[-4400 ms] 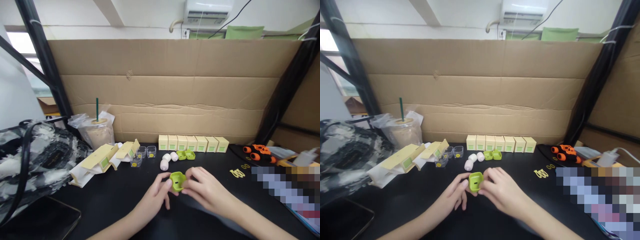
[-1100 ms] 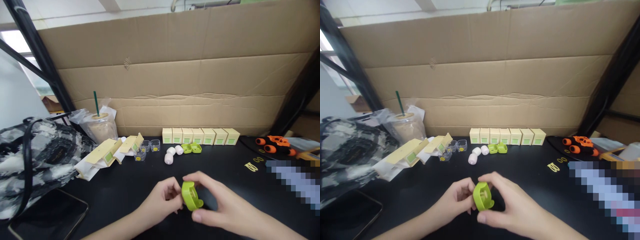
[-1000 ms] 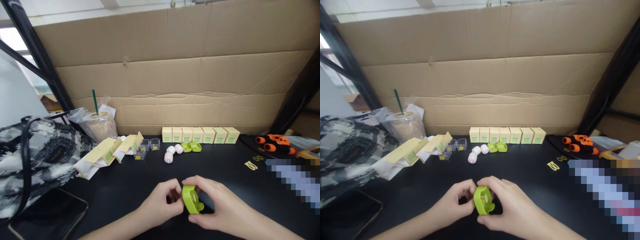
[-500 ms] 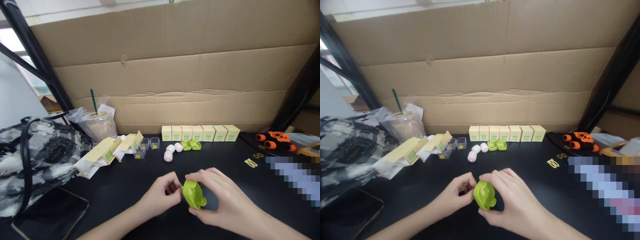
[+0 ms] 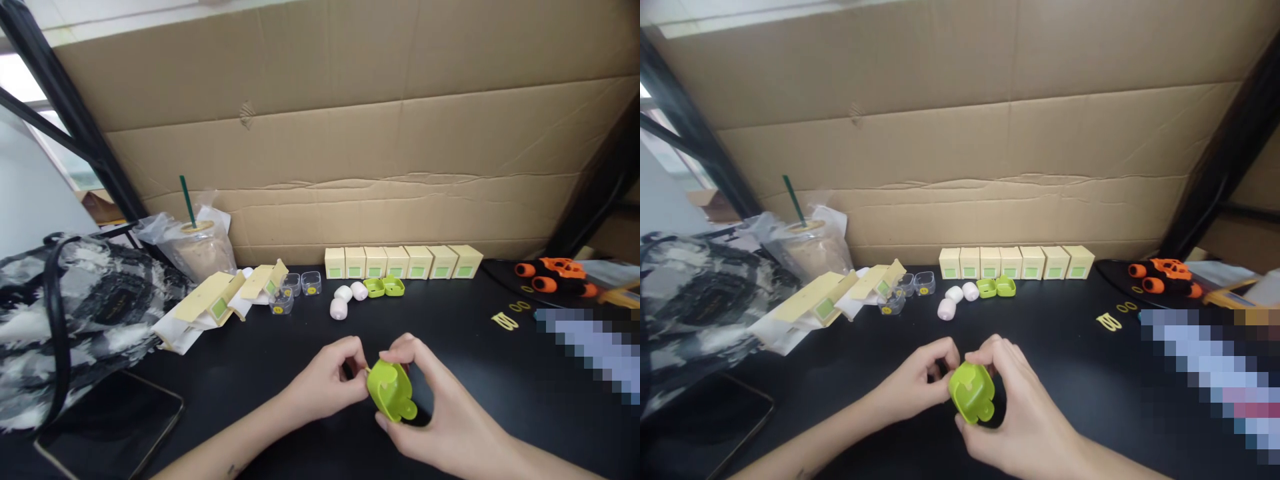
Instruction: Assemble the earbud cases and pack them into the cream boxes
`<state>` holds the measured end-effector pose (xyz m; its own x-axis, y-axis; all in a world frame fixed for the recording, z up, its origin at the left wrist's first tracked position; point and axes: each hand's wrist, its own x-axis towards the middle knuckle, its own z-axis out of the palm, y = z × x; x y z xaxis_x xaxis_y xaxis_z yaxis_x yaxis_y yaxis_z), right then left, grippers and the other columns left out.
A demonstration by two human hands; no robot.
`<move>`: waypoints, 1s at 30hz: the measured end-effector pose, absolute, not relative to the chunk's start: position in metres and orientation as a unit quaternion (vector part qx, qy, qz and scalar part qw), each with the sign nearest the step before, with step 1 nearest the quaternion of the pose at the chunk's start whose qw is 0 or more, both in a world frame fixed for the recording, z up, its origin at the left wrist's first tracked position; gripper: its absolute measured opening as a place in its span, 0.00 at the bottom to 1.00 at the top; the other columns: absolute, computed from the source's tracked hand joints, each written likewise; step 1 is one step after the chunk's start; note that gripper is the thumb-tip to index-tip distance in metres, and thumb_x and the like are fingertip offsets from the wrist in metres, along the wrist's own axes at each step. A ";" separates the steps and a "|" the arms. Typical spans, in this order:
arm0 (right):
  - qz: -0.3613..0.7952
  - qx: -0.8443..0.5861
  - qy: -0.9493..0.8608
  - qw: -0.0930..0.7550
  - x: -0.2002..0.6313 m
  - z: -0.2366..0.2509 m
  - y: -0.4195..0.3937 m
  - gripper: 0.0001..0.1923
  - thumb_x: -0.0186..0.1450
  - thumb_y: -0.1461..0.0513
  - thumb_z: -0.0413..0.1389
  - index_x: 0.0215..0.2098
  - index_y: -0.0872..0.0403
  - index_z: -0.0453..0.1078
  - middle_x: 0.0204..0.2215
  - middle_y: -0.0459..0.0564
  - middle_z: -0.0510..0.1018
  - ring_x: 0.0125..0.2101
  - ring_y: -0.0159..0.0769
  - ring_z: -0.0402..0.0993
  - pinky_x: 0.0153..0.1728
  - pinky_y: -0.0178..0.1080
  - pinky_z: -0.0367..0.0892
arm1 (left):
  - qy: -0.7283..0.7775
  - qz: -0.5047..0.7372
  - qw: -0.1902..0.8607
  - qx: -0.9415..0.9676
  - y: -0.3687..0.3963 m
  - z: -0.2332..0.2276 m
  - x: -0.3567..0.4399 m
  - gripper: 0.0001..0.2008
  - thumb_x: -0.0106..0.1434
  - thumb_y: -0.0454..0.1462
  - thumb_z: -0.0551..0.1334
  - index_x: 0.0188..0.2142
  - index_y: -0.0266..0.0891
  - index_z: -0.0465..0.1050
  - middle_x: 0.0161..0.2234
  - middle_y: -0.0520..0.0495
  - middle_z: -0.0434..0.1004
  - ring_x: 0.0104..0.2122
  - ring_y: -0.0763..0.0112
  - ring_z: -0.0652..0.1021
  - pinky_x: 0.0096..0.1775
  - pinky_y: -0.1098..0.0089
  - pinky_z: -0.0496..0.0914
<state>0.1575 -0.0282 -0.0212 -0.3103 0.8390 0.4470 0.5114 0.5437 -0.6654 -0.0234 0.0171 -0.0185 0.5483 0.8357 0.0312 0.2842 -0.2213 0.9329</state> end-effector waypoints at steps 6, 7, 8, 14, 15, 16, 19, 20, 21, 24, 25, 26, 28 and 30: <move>0.149 -0.413 -0.813 0.383 0.162 -0.022 -0.024 0.25 0.51 0.69 0.56 0.45 0.47 0.59 0.38 0.48 0.71 0.38 0.41 0.72 0.38 0.42 0.67 | 0.388 0.285 0.509 0.714 0.012 -0.023 -0.024 0.09 0.58 0.39 0.61 0.27 0.38 0.62 0.24 0.56 0.65 0.24 0.78 0.65 0.27 0.75 0.60; 0.139 -0.412 -0.817 0.379 0.163 -0.023 -0.022 0.27 0.51 0.68 0.56 0.48 0.47 0.58 0.39 0.49 0.71 0.39 0.42 0.72 0.39 0.43 0.67 | 0.386 0.286 0.528 0.700 0.012 -0.024 -0.025 0.10 0.59 0.42 0.60 0.29 0.38 0.63 0.24 0.55 0.66 0.24 0.77 0.67 0.27 0.75 0.61; 0.133 -0.415 -0.816 0.380 0.165 -0.023 -0.020 0.29 0.52 0.68 0.57 0.50 0.47 0.56 0.40 0.50 0.71 0.39 0.42 0.72 0.40 0.43 0.67 | 0.383 0.290 0.548 0.684 0.012 -0.026 -0.026 0.11 0.60 0.44 0.60 0.32 0.38 0.64 0.24 0.55 0.67 0.25 0.76 0.69 0.28 0.75 0.62; 0.119 -0.418 -0.816 0.381 0.169 -0.020 -0.012 0.26 0.54 0.68 0.55 0.49 0.48 0.55 0.40 0.50 0.72 0.40 0.41 0.72 0.40 0.43 0.69 | 0.349 0.332 0.679 0.554 0.012 -0.030 -0.026 0.35 0.56 0.61 0.55 0.51 0.36 0.59 0.26 0.47 0.76 0.24 0.68 0.77 0.22 0.73 0.67; 0.119 -0.405 -0.828 0.369 0.169 -0.020 -0.012 0.27 0.53 0.70 0.54 0.49 0.48 0.55 0.41 0.50 0.72 0.41 0.42 0.72 0.41 0.44 0.69 | 0.339 0.319 0.709 0.530 0.011 -0.030 -0.025 0.38 0.54 0.62 0.55 0.51 0.36 0.59 0.28 0.45 0.77 0.23 0.67 0.78 0.22 0.72 0.68; 0.120 -0.392 -0.839 0.357 0.168 -0.019 -0.013 0.28 0.53 0.71 0.54 0.50 0.48 0.56 0.42 0.50 0.73 0.42 0.42 0.72 0.43 0.44 0.68 | 0.330 0.306 0.732 0.511 0.009 -0.029 -0.024 0.39 0.52 0.63 0.57 0.51 0.36 0.60 0.29 0.43 0.78 0.23 0.67 0.78 0.23 0.71 0.69; 0.121 -0.355 -0.871 0.319 0.169 -0.018 -0.013 0.33 0.53 0.70 0.57 0.55 0.48 0.54 0.46 0.52 0.72 0.46 0.44 0.71 0.45 0.46 0.68 | 0.325 0.299 0.771 0.458 0.002 -0.026 -0.020 0.32 0.53 0.58 0.62 0.46 0.34 0.66 0.31 0.42 0.78 0.24 0.70 0.78 0.28 0.69 0.72; 0.120 -0.347 -0.876 0.313 0.169 -0.017 -0.011 0.33 0.55 0.68 0.58 0.56 0.48 0.53 0.47 0.52 0.72 0.47 0.44 0.71 0.46 0.46 0.68 | 0.327 0.303 0.781 0.438 0.000 -0.025 -0.020 0.29 0.53 0.55 0.63 0.44 0.34 0.67 0.31 0.42 0.78 0.24 0.70 0.78 0.30 0.69 0.72; 0.118 -0.344 -0.877 0.312 0.170 -0.014 -0.007 0.31 0.58 0.66 0.57 0.57 0.49 0.52 0.48 0.53 0.72 0.47 0.43 0.71 0.46 0.45 0.69 | 0.327 0.302 0.792 0.418 0.000 -0.026 -0.020 0.26 0.54 0.52 0.64 0.42 0.33 0.69 0.31 0.42 0.78 0.24 0.70 0.78 0.31 0.68 0.72; 0.069 -0.354 -0.882 0.304 0.168 -0.002 0.014 0.17 0.67 0.65 0.48 0.55 0.52 0.56 0.47 0.54 0.72 0.47 0.38 0.71 0.45 0.42 0.70 | 0.325 0.289 0.822 0.369 0.002 -0.029 -0.021 0.20 0.54 0.47 0.61 0.36 0.30 0.72 0.32 0.39 0.78 0.26 0.67 0.79 0.32 0.68 0.71; 0.037 -0.353 -0.888 0.291 0.166 0.004 0.024 0.15 0.68 0.66 0.47 0.53 0.52 0.58 0.46 0.54 0.72 0.47 0.38 0.70 0.46 0.42 0.69 | 0.325 0.284 0.828 0.359 0.004 -0.030 -0.022 0.19 0.55 0.46 0.59 0.35 0.30 0.73 0.33 0.38 0.79 0.26 0.67 0.79 0.32 0.68 0.71; 0.014 -0.345 -0.897 0.276 0.164 0.008 0.034 0.15 0.67 0.67 0.48 0.52 0.53 0.60 0.47 0.55 0.72 0.49 0.39 0.68 0.48 0.44 0.67 | 0.325 0.280 0.831 0.354 0.005 -0.031 -0.022 0.19 0.55 0.46 0.58 0.34 0.29 0.74 0.34 0.37 0.79 0.26 0.67 0.79 0.32 0.68 0.71; -0.018 -0.324 -0.913 0.246 0.156 0.016 0.053 0.17 0.64 0.69 0.50 0.51 0.52 0.63 0.52 0.57 0.69 0.53 0.43 0.65 0.52 0.49 0.63 | 0.328 0.269 0.834 0.352 0.007 -0.031 -0.023 0.20 0.56 0.45 0.56 0.33 0.29 0.74 0.34 0.37 0.78 0.25 0.68 0.78 0.31 0.68 0.70; -0.037 -0.296 -0.930 0.213 0.149 0.018 0.069 0.21 0.61 0.72 0.52 0.52 0.52 0.65 0.56 0.57 0.66 0.57 0.45 0.61 0.55 0.54 0.57 | 0.331 0.252 0.838 0.354 0.007 -0.030 -0.023 0.21 0.57 0.45 0.53 0.33 0.28 0.75 0.33 0.37 0.78 0.25 0.69 0.77 0.31 0.69 0.69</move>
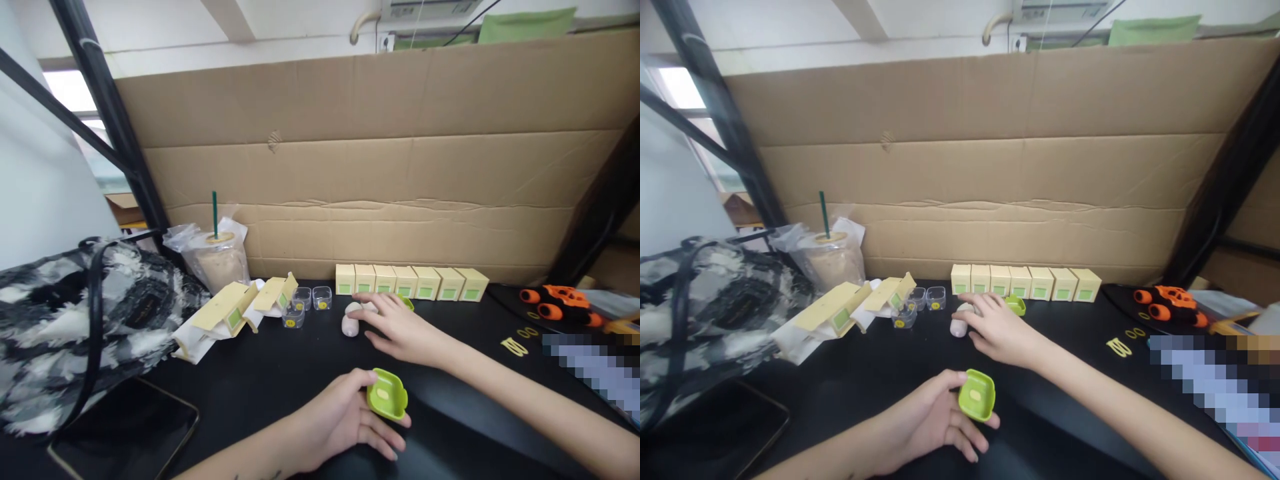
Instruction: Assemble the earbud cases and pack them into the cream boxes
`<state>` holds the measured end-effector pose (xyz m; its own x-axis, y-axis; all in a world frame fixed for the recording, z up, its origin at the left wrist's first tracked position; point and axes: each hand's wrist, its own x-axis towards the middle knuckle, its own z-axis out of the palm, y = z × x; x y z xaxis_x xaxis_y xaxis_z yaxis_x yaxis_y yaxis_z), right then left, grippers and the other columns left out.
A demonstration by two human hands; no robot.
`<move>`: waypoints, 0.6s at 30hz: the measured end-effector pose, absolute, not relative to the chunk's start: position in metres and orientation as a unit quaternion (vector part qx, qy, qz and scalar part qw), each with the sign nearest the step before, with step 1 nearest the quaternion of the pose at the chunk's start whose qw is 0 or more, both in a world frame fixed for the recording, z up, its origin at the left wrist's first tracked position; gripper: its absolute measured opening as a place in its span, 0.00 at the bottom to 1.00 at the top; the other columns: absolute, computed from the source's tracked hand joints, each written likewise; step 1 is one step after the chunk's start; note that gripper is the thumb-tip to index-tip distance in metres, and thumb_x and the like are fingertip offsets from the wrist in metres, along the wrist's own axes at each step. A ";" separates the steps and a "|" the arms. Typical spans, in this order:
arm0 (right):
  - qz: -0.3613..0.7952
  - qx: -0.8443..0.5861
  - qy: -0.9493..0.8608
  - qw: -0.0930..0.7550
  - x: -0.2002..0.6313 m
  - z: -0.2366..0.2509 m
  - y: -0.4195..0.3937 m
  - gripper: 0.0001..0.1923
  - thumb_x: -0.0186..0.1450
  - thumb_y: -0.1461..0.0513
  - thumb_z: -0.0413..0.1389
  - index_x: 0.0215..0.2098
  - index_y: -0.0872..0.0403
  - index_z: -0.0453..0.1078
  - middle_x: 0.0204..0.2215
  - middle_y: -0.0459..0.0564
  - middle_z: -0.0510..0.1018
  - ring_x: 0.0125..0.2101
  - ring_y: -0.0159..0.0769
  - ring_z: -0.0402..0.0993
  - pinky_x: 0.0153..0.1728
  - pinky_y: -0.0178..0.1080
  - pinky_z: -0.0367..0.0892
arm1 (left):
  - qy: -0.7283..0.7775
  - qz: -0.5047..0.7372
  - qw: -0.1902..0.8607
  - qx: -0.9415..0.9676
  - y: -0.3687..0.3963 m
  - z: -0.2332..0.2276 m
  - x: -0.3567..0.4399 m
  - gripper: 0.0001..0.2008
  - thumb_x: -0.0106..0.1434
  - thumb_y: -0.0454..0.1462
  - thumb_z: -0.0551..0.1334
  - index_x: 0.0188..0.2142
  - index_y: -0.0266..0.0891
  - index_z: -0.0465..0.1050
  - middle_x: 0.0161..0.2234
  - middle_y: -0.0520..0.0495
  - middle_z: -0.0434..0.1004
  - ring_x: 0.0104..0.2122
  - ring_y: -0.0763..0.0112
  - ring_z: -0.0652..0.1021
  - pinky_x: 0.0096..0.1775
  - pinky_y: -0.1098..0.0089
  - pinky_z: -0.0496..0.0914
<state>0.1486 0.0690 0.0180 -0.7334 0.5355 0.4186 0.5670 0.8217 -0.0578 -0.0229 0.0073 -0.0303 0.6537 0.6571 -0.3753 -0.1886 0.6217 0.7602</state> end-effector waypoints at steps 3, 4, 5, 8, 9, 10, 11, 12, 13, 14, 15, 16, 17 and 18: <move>-0.058 -0.265 -0.947 0.173 0.139 0.010 0.085 0.24 0.59 0.72 0.55 0.53 0.52 0.66 0.57 0.57 0.66 0.59 0.46 0.58 0.58 0.57 0.50 | 0.337 0.234 0.839 0.356 0.008 -0.030 -0.023 0.24 0.60 0.45 0.49 0.32 0.27 0.75 0.32 0.38 0.77 0.25 0.68 0.77 0.31 0.69 0.69; -0.064 -0.263 -0.948 0.168 0.136 0.006 0.089 0.23 0.60 0.71 0.55 0.53 0.52 0.66 0.57 0.58 0.67 0.59 0.47 0.59 0.58 0.58 0.50 | 0.339 0.230 0.840 0.356 0.008 -0.030 -0.023 0.25 0.61 0.45 0.47 0.31 0.28 0.75 0.31 0.38 0.77 0.25 0.68 0.77 0.31 0.69 0.69; -0.069 -0.265 -0.947 0.167 0.134 0.001 0.092 0.21 0.61 0.70 0.55 0.53 0.53 0.66 0.56 0.60 0.67 0.58 0.48 0.60 0.57 0.59 0.50 | 0.339 0.227 0.840 0.358 0.009 -0.030 -0.023 0.26 0.61 0.46 0.46 0.31 0.28 0.75 0.30 0.38 0.77 0.24 0.68 0.77 0.30 0.69 0.68; -0.075 -0.278 -0.941 0.179 0.130 -0.011 0.094 0.16 0.64 0.67 0.54 0.51 0.55 0.67 0.53 0.62 0.70 0.56 0.50 0.64 0.56 0.61 0.53 | 0.329 0.217 0.843 0.366 0.010 -0.032 -0.023 0.28 0.61 0.49 0.45 0.29 0.28 0.74 0.28 0.38 0.77 0.23 0.68 0.76 0.29 0.69 0.67; -0.073 -0.281 -0.938 0.187 0.128 -0.014 0.093 0.15 0.65 0.66 0.54 0.50 0.55 0.67 0.53 0.62 0.71 0.55 0.50 0.65 0.56 0.61 0.53 | 0.325 0.215 0.844 0.369 0.010 -0.032 -0.023 0.28 0.61 0.50 0.45 0.29 0.28 0.74 0.28 0.38 0.77 0.24 0.68 0.75 0.29 0.69 0.67; -0.069 -0.283 -0.936 0.197 0.127 -0.015 0.091 0.14 0.65 0.66 0.54 0.50 0.54 0.67 0.52 0.61 0.72 0.54 0.50 0.66 0.56 0.61 0.53 | 0.323 0.213 0.844 0.371 0.010 -0.032 -0.024 0.28 0.61 0.50 0.46 0.29 0.28 0.74 0.29 0.38 0.77 0.24 0.68 0.75 0.30 0.69 0.67; -0.061 -0.284 -0.934 0.208 0.126 -0.015 0.089 0.13 0.65 0.65 0.55 0.49 0.54 0.67 0.52 0.60 0.73 0.54 0.49 0.67 0.56 0.61 0.53 | 0.321 0.211 0.845 0.373 0.010 -0.032 -0.024 0.28 0.61 0.49 0.46 0.30 0.27 0.75 0.29 0.38 0.77 0.24 0.68 0.75 0.30 0.69 0.67; -0.052 -0.285 -0.931 0.222 0.126 -0.015 0.086 0.13 0.66 0.64 0.55 0.49 0.53 0.66 0.51 0.58 0.74 0.53 0.48 0.68 0.56 0.61 0.53 | 0.321 0.209 0.845 0.374 0.010 -0.032 -0.025 0.28 0.61 0.49 0.46 0.30 0.27 0.75 0.30 0.37 0.77 0.25 0.68 0.75 0.30 0.69 0.67; -0.040 -0.287 -0.927 0.237 0.125 -0.014 0.083 0.13 0.66 0.63 0.55 0.49 0.52 0.65 0.50 0.57 0.74 0.52 0.47 0.69 0.56 0.60 0.53 | 0.319 0.207 0.845 0.375 0.010 -0.032 -0.026 0.27 0.61 0.48 0.47 0.31 0.26 0.75 0.32 0.36 0.77 0.25 0.68 0.75 0.30 0.70 0.67; -0.026 -0.292 -0.922 0.255 0.126 -0.012 0.080 0.14 0.66 0.62 0.56 0.49 0.52 0.64 0.49 0.55 0.75 0.51 0.45 0.70 0.56 0.59 0.54 | 0.316 0.208 0.846 0.376 0.010 -0.033 -0.026 0.26 0.61 0.47 0.48 0.32 0.25 0.75 0.33 0.35 0.77 0.26 0.69 0.75 0.30 0.70 0.66; -0.011 -0.299 -0.914 0.274 0.126 -0.010 0.076 0.14 0.65 0.62 0.56 0.49 0.51 0.63 0.48 0.54 0.76 0.50 0.44 0.71 0.55 0.57 0.56 | 0.310 0.211 0.847 0.377 0.010 -0.033 -0.027 0.25 0.60 0.46 0.49 0.33 0.25 0.75 0.34 0.34 0.77 0.26 0.69 0.75 0.28 0.71 0.65; 0.004 -0.310 -0.904 0.294 0.127 -0.009 0.072 0.14 0.65 0.61 0.57 0.48 0.51 0.62 0.46 0.54 0.76 0.48 0.44 0.72 0.54 0.56 0.59 | 0.301 0.216 0.850 0.376 0.010 -0.034 -0.027 0.23 0.59 0.45 0.51 0.34 0.25 0.75 0.34 0.34 0.77 0.25 0.69 0.75 0.26 0.72 0.64; 0.020 -0.323 -0.892 0.315 0.129 -0.007 0.067 0.14 0.65 0.61 0.56 0.48 0.51 0.61 0.45 0.54 0.76 0.47 0.43 0.73 0.51 0.53 0.63 | 0.291 0.224 0.852 0.373 0.010 -0.035 -0.027 0.21 0.57 0.44 0.52 0.35 0.26 0.74 0.34 0.35 0.78 0.24 0.70 0.75 0.24 0.72 0.63; 0.037 -0.336 -0.879 0.336 0.131 -0.007 0.062 0.14 0.65 0.60 0.56 0.47 0.51 0.60 0.44 0.54 0.76 0.45 0.42 0.73 0.47 0.50 0.67 | 0.282 0.234 0.854 0.371 0.010 -0.035 -0.027 0.19 0.55 0.42 0.53 0.35 0.28 0.73 0.32 0.37 0.78 0.23 0.70 0.74 0.23 0.73 0.62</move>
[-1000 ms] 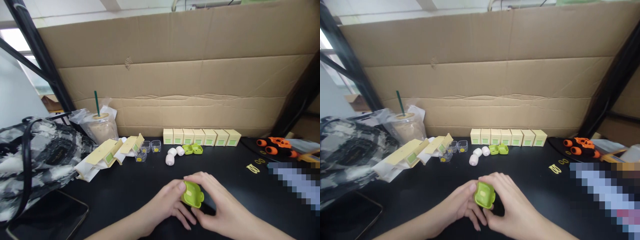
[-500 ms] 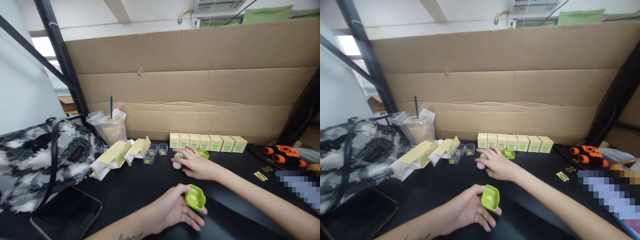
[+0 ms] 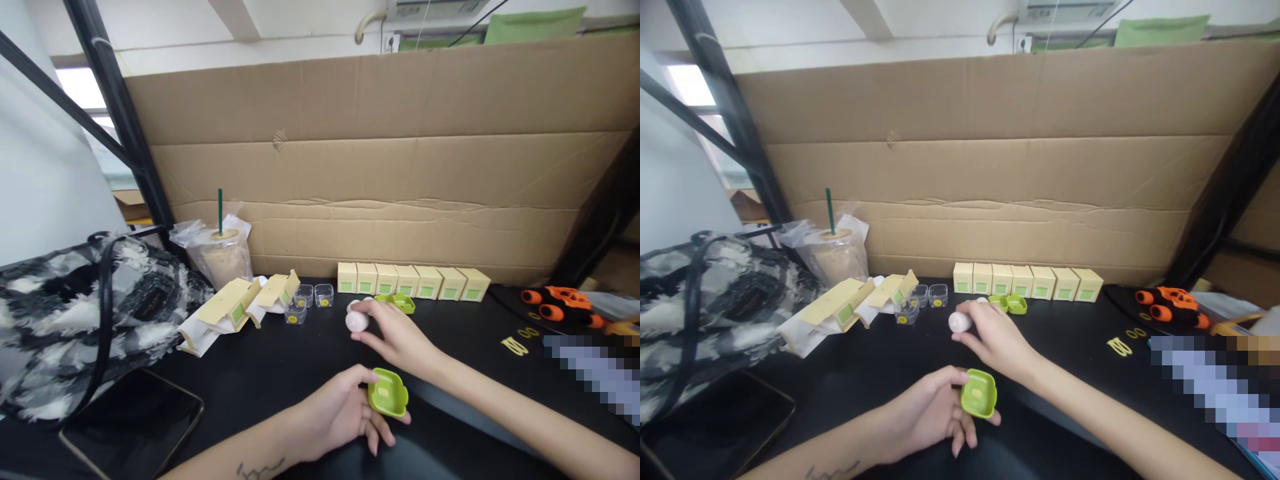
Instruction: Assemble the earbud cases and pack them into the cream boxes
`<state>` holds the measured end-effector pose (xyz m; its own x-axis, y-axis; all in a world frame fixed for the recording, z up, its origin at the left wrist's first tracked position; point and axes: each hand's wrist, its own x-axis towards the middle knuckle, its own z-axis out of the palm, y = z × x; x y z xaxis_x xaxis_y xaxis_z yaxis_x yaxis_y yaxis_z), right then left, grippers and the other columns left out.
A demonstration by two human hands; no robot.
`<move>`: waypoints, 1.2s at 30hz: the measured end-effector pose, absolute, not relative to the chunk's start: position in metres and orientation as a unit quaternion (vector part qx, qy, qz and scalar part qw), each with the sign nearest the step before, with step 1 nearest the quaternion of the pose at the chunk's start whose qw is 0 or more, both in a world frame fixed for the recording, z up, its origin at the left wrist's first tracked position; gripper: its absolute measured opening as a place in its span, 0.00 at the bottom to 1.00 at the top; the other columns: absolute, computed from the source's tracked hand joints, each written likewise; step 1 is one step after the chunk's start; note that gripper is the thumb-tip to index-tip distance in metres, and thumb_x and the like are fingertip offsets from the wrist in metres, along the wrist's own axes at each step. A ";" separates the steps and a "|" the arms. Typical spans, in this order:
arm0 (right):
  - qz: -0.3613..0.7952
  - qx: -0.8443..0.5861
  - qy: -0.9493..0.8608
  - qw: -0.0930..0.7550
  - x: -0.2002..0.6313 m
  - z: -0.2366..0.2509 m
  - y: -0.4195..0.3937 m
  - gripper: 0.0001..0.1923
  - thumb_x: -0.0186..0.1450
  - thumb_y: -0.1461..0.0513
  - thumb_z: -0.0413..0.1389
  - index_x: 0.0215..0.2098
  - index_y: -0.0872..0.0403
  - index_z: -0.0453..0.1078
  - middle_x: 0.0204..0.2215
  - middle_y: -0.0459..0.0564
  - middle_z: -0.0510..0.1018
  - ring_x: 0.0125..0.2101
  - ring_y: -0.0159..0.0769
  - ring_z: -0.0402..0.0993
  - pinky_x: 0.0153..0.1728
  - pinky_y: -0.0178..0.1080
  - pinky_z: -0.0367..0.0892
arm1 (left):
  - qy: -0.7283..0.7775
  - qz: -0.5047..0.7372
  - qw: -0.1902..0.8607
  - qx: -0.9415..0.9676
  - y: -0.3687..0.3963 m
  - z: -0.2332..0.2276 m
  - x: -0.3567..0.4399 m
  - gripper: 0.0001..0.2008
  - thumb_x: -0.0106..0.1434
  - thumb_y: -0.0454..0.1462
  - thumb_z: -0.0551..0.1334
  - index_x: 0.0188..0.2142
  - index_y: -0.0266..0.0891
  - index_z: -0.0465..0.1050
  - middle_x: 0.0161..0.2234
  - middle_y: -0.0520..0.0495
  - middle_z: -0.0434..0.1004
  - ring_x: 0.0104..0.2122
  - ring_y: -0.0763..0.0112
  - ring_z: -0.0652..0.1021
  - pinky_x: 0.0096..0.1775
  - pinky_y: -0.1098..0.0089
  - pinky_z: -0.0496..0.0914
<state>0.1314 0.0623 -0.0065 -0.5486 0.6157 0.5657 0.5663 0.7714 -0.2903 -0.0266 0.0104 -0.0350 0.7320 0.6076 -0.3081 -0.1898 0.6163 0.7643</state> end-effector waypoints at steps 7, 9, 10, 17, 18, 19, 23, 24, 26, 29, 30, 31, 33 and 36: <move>0.111 -0.364 -0.830 0.408 0.153 -0.013 0.009 0.13 0.67 0.59 0.53 0.48 0.48 0.57 0.41 0.50 0.74 0.42 0.38 0.74 0.40 0.40 0.72 | 0.276 0.286 0.872 0.285 0.002 -0.022 -0.023 0.16 0.47 0.36 0.54 0.33 0.28 0.72 0.26 0.43 0.74 0.23 0.69 0.74 0.33 0.67 0.68; 0.112 -0.340 -0.842 0.404 0.158 -0.015 -0.004 0.14 0.66 0.60 0.55 0.49 0.47 0.59 0.41 0.49 0.73 0.42 0.39 0.74 0.40 0.40 0.72 | 0.272 0.300 0.873 0.270 -0.001 -0.017 -0.022 0.15 0.48 0.36 0.54 0.32 0.27 0.72 0.24 0.44 0.72 0.24 0.68 0.74 0.35 0.66 0.68; 0.111 -0.328 -0.848 0.401 0.159 -0.016 -0.009 0.15 0.65 0.60 0.56 0.49 0.47 0.60 0.41 0.49 0.73 0.42 0.39 0.74 0.39 0.39 0.71 | 0.270 0.302 0.874 0.267 -0.002 -0.016 -0.021 0.15 0.49 0.37 0.54 0.32 0.26 0.72 0.24 0.44 0.71 0.24 0.68 0.74 0.35 0.66 0.67; 0.093 -0.314 -0.874 0.359 0.160 -0.020 -0.014 0.19 0.64 0.62 0.59 0.51 0.46 0.61 0.42 0.48 0.75 0.42 0.39 0.72 0.40 0.40 0.70 | 0.290 0.290 0.877 0.249 -0.004 -0.021 -0.017 0.19 0.57 0.38 0.50 0.36 0.24 0.72 0.32 0.37 0.74 0.26 0.68 0.74 0.38 0.63 0.69; 0.091 -0.315 -0.875 0.355 0.161 -0.021 -0.014 0.19 0.64 0.62 0.59 0.51 0.46 0.61 0.42 0.48 0.76 0.42 0.39 0.72 0.40 0.40 0.70 | 0.286 0.287 0.878 0.254 -0.004 -0.022 -0.017 0.19 0.57 0.38 0.49 0.37 0.25 0.72 0.32 0.37 0.74 0.26 0.68 0.75 0.38 0.63 0.69; 0.088 -0.316 -0.876 0.353 0.161 -0.021 -0.013 0.19 0.64 0.62 0.59 0.52 0.46 0.61 0.42 0.48 0.76 0.42 0.39 0.72 0.40 0.40 0.70 | 0.282 0.283 0.879 0.260 -0.004 -0.023 -0.017 0.20 0.57 0.39 0.49 0.37 0.25 0.72 0.31 0.38 0.74 0.26 0.67 0.75 0.38 0.63 0.69; 0.060 -0.312 -0.883 0.345 0.163 -0.023 -0.013 0.20 0.65 0.62 0.57 0.54 0.47 0.61 0.43 0.50 0.76 0.40 0.38 0.73 0.38 0.41 0.70 | 0.272 0.264 0.879 0.288 -0.003 -0.027 -0.017 0.22 0.56 0.42 0.49 0.34 0.25 0.73 0.25 0.41 0.72 0.26 0.65 0.76 0.37 0.64 0.69; 0.052 -0.311 -0.885 0.343 0.163 -0.023 -0.013 0.20 0.65 0.62 0.57 0.55 0.48 0.61 0.43 0.51 0.76 0.40 0.39 0.73 0.37 0.41 0.70 | 0.269 0.262 0.879 0.292 -0.003 -0.028 -0.017 0.22 0.56 0.43 0.49 0.33 0.25 0.73 0.24 0.42 0.71 0.26 0.65 0.76 0.37 0.64 0.69; 0.040 -0.312 -0.885 0.343 0.162 -0.023 -0.014 0.21 0.65 0.62 0.57 0.56 0.49 0.61 0.43 0.52 0.75 0.39 0.39 0.73 0.36 0.41 0.70 | 0.258 0.263 0.881 0.296 -0.003 -0.029 -0.017 0.23 0.56 0.44 0.49 0.33 0.26 0.74 0.26 0.41 0.72 0.27 0.65 0.76 0.37 0.64 0.69; 0.025 -0.315 -0.880 0.354 0.159 -0.024 -0.016 0.22 0.64 0.65 0.57 0.55 0.50 0.62 0.41 0.52 0.75 0.38 0.39 0.72 0.34 0.41 0.70 | 0.241 0.274 0.883 0.294 -0.004 -0.029 -0.017 0.21 0.57 0.43 0.50 0.35 0.27 0.74 0.30 0.41 0.74 0.26 0.67 0.76 0.37 0.63 0.69; 0.020 -0.316 -0.877 0.361 0.158 -0.024 -0.017 0.22 0.63 0.66 0.57 0.55 0.51 0.63 0.40 0.52 0.75 0.38 0.39 0.72 0.33 0.41 0.70 | 0.239 0.278 0.884 0.292 -0.004 -0.029 -0.017 0.20 0.57 0.42 0.50 0.35 0.28 0.74 0.32 0.40 0.74 0.26 0.67 0.76 0.37 0.63 0.69; 0.015 -0.317 -0.874 0.367 0.158 -0.023 -0.017 0.22 0.63 0.66 0.57 0.54 0.51 0.64 0.39 0.52 0.75 0.37 0.39 0.72 0.33 0.41 0.70 | 0.237 0.282 0.884 0.289 -0.005 -0.029 -0.017 0.19 0.58 0.41 0.50 0.35 0.28 0.74 0.32 0.40 0.74 0.27 0.68 0.76 0.37 0.63 0.69; 0.012 -0.318 -0.870 0.377 0.156 -0.023 -0.017 0.21 0.62 0.66 0.57 0.54 0.51 0.65 0.37 0.51 0.75 0.35 0.39 0.71 0.32 0.41 0.70 | 0.233 0.289 0.884 0.284 -0.006 -0.030 -0.017 0.17 0.57 0.39 0.51 0.36 0.29 0.73 0.32 0.41 0.74 0.28 0.68 0.75 0.37 0.63 0.69; 0.025 -0.312 -0.870 0.381 0.156 -0.022 -0.016 0.20 0.63 0.65 0.58 0.53 0.51 0.65 0.36 0.50 0.76 0.34 0.38 0.72 0.32 0.39 0.70 | 0.226 0.287 0.887 0.282 -0.006 -0.031 -0.017 0.17 0.57 0.39 0.52 0.38 0.29 0.73 0.32 0.41 0.75 0.29 0.67 0.75 0.38 0.63 0.69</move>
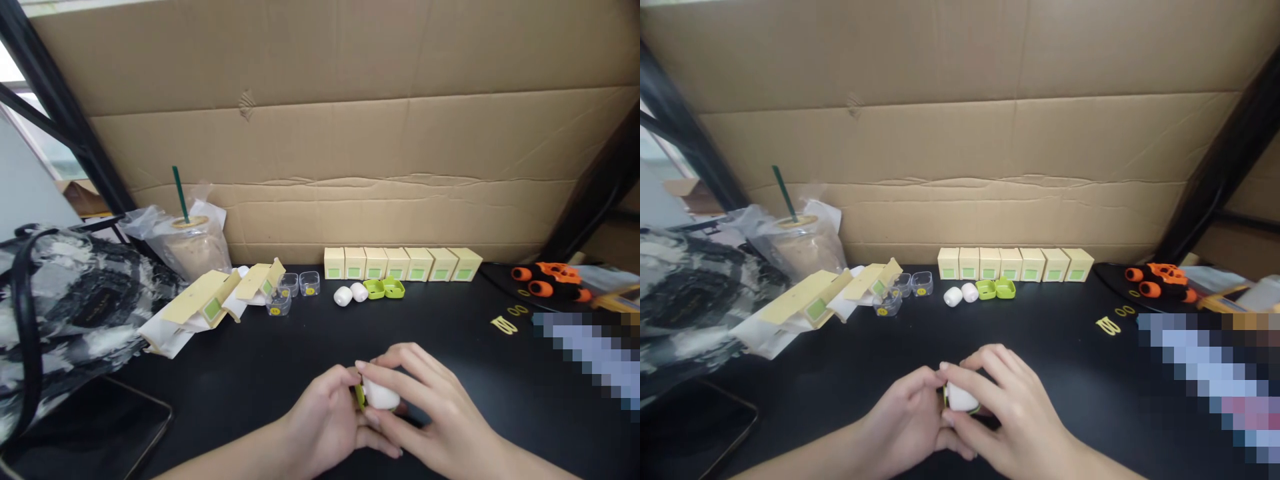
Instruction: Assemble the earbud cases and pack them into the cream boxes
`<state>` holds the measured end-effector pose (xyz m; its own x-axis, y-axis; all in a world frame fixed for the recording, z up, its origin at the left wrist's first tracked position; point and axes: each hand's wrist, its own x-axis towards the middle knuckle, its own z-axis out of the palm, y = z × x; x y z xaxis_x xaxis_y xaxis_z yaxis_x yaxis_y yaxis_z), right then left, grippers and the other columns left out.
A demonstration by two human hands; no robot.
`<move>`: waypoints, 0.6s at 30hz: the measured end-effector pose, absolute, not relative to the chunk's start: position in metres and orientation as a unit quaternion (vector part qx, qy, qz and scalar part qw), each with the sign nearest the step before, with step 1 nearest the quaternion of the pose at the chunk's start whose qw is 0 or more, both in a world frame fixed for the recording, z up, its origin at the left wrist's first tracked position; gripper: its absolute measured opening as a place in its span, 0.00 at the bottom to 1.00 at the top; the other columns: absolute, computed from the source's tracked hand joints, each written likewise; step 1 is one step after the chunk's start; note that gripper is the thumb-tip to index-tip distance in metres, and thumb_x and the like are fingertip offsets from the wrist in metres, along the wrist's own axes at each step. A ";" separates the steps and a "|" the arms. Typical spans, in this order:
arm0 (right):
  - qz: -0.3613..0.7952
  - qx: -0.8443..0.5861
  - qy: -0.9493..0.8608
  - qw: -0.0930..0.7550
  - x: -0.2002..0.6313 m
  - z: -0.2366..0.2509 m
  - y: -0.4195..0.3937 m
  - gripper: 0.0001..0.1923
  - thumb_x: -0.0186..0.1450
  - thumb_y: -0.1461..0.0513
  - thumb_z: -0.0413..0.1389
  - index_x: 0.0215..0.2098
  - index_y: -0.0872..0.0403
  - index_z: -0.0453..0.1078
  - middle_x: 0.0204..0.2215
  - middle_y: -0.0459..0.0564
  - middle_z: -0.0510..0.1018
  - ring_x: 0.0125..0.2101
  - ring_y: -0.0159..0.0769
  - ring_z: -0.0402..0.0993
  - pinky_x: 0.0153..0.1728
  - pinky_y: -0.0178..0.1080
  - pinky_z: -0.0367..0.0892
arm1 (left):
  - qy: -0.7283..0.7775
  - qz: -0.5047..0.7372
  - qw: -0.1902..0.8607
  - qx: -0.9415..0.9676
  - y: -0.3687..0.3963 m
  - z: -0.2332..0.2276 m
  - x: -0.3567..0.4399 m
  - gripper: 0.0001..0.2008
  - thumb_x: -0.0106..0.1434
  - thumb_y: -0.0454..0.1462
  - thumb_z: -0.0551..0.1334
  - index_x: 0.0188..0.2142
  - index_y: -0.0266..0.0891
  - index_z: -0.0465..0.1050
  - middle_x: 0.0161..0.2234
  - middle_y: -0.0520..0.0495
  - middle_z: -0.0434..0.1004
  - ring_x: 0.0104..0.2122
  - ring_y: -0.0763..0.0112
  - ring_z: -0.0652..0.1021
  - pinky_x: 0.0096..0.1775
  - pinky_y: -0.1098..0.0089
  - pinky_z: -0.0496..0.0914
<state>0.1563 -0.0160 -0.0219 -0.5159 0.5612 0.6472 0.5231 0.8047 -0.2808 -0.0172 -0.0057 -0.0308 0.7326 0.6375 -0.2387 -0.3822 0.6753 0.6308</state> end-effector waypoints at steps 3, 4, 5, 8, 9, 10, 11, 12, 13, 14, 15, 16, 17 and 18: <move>0.039 -0.303 -0.872 0.383 0.158 -0.022 -0.015 0.21 0.63 0.63 0.59 0.54 0.50 0.64 0.38 0.50 0.77 0.36 0.38 0.72 0.34 0.40 0.70 | 0.225 0.275 0.888 0.293 -0.005 -0.032 -0.018 0.18 0.55 0.41 0.53 0.37 0.28 0.73 0.32 0.40 0.75 0.29 0.66 0.76 0.39 0.63 0.68; 0.041 -0.302 -0.872 0.384 0.158 -0.023 -0.014 0.21 0.63 0.63 0.59 0.54 0.50 0.64 0.38 0.50 0.77 0.37 0.39 0.72 0.34 0.40 0.70 | 0.225 0.271 0.888 0.297 -0.005 -0.032 -0.018 0.19 0.55 0.42 0.53 0.36 0.28 0.73 0.31 0.40 0.74 0.28 0.66 0.76 0.40 0.63 0.68; 0.042 -0.303 -0.871 0.384 0.158 -0.023 -0.014 0.21 0.63 0.63 0.59 0.54 0.50 0.64 0.39 0.50 0.77 0.37 0.39 0.72 0.35 0.40 0.70 | 0.225 0.268 0.887 0.300 -0.004 -0.032 -0.018 0.19 0.55 0.42 0.53 0.35 0.27 0.73 0.30 0.41 0.74 0.28 0.66 0.76 0.40 0.63 0.68; 0.048 -0.315 -0.868 0.382 0.155 -0.023 -0.015 0.21 0.62 0.65 0.58 0.53 0.49 0.65 0.39 0.50 0.76 0.37 0.38 0.72 0.34 0.40 0.70 | 0.223 0.272 0.886 0.303 -0.003 -0.033 -0.017 0.19 0.55 0.41 0.51 0.34 0.28 0.73 0.29 0.42 0.74 0.27 0.67 0.76 0.38 0.64 0.68; 0.052 -0.321 -0.866 0.379 0.154 -0.023 -0.016 0.21 0.62 0.66 0.57 0.52 0.48 0.65 0.38 0.50 0.75 0.36 0.38 0.72 0.33 0.40 0.70 | 0.221 0.273 0.886 0.304 -0.003 -0.034 -0.016 0.18 0.55 0.41 0.50 0.34 0.29 0.72 0.29 0.42 0.74 0.26 0.68 0.75 0.36 0.64 0.69; 0.055 -0.327 -0.865 0.377 0.153 -0.023 -0.016 0.21 0.61 0.67 0.57 0.51 0.48 0.66 0.37 0.50 0.75 0.35 0.38 0.71 0.32 0.39 0.70 | 0.216 0.275 0.885 0.306 -0.002 -0.035 -0.016 0.17 0.55 0.40 0.50 0.35 0.30 0.72 0.29 0.43 0.74 0.25 0.69 0.75 0.33 0.66 0.68; 0.060 -0.332 -0.863 0.375 0.152 -0.023 -0.017 0.21 0.60 0.68 0.56 0.50 0.48 0.67 0.36 0.50 0.74 0.34 0.38 0.71 0.31 0.39 0.70 | 0.212 0.273 0.887 0.307 -0.001 -0.036 -0.016 0.17 0.54 0.39 0.50 0.36 0.31 0.71 0.28 0.44 0.73 0.23 0.70 0.74 0.30 0.68 0.67; 0.063 -0.336 -0.863 0.372 0.151 -0.022 -0.017 0.20 0.59 0.69 0.56 0.49 0.48 0.68 0.35 0.50 0.74 0.33 0.37 0.71 0.30 0.39 0.70 | 0.210 0.271 0.888 0.308 0.000 -0.037 -0.016 0.17 0.54 0.39 0.50 0.37 0.31 0.70 0.27 0.45 0.72 0.22 0.71 0.72 0.26 0.70 0.64; 0.066 -0.340 -0.862 0.370 0.150 -0.022 -0.017 0.20 0.58 0.69 0.56 0.48 0.48 0.69 0.35 0.50 0.73 0.33 0.37 0.71 0.30 0.39 0.70 | 0.211 0.266 0.889 0.308 0.000 -0.037 -0.016 0.18 0.53 0.39 0.50 0.39 0.32 0.69 0.26 0.46 0.71 0.20 0.72 0.70 0.22 0.72 0.60; 0.069 -0.343 -0.861 0.369 0.149 -0.021 -0.017 0.20 0.57 0.69 0.56 0.47 0.48 0.69 0.34 0.50 0.73 0.32 0.37 0.71 0.29 0.39 0.70 | 0.215 0.258 0.891 0.307 0.001 -0.037 -0.016 0.18 0.52 0.39 0.51 0.40 0.33 0.68 0.26 0.48 0.70 0.18 0.74 0.68 0.20 0.73 0.55; 0.071 -0.344 -0.861 0.369 0.148 -0.021 -0.017 0.20 0.57 0.69 0.56 0.46 0.48 0.70 0.34 0.50 0.73 0.32 0.37 0.70 0.29 0.39 0.70 | 0.224 0.250 0.891 0.306 0.001 -0.037 -0.017 0.19 0.52 0.39 0.51 0.41 0.34 0.67 0.25 0.49 0.69 0.17 0.76 0.66 0.20 0.73 0.50; 0.071 -0.344 -0.860 0.369 0.147 -0.021 -0.017 0.19 0.56 0.69 0.56 0.46 0.48 0.70 0.33 0.50 0.73 0.31 0.37 0.70 0.28 0.39 0.70 | 0.233 0.239 0.891 0.306 0.001 -0.035 -0.018 0.20 0.51 0.40 0.52 0.42 0.34 0.66 0.25 0.49 0.69 0.17 0.77 0.64 0.20 0.73 0.47; 0.070 -0.344 -0.860 0.370 0.147 -0.021 -0.017 0.19 0.56 0.69 0.56 0.46 0.48 0.70 0.33 0.50 0.72 0.31 0.37 0.70 0.27 0.39 0.69 | 0.244 0.230 0.891 0.308 0.001 -0.034 -0.019 0.20 0.50 0.40 0.52 0.42 0.35 0.66 0.26 0.49 0.68 0.17 0.78 0.62 0.21 0.72 0.45; 0.068 -0.343 -0.859 0.374 0.146 -0.021 -0.016 0.19 0.56 0.69 0.56 0.45 0.48 0.70 0.32 0.49 0.73 0.30 0.37 0.69 0.27 0.38 0.69 | 0.252 0.224 0.889 0.309 0.001 -0.032 -0.020 0.20 0.50 0.40 0.52 0.42 0.36 0.65 0.26 0.50 0.68 0.17 0.79 0.61 0.22 0.72 0.44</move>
<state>0.1464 -0.0165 -0.0213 -0.4845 0.6403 0.5961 0.5392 0.7551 -0.3728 -0.0195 0.0007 -0.0324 0.7726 0.5535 -0.3109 -0.2415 0.7092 0.6624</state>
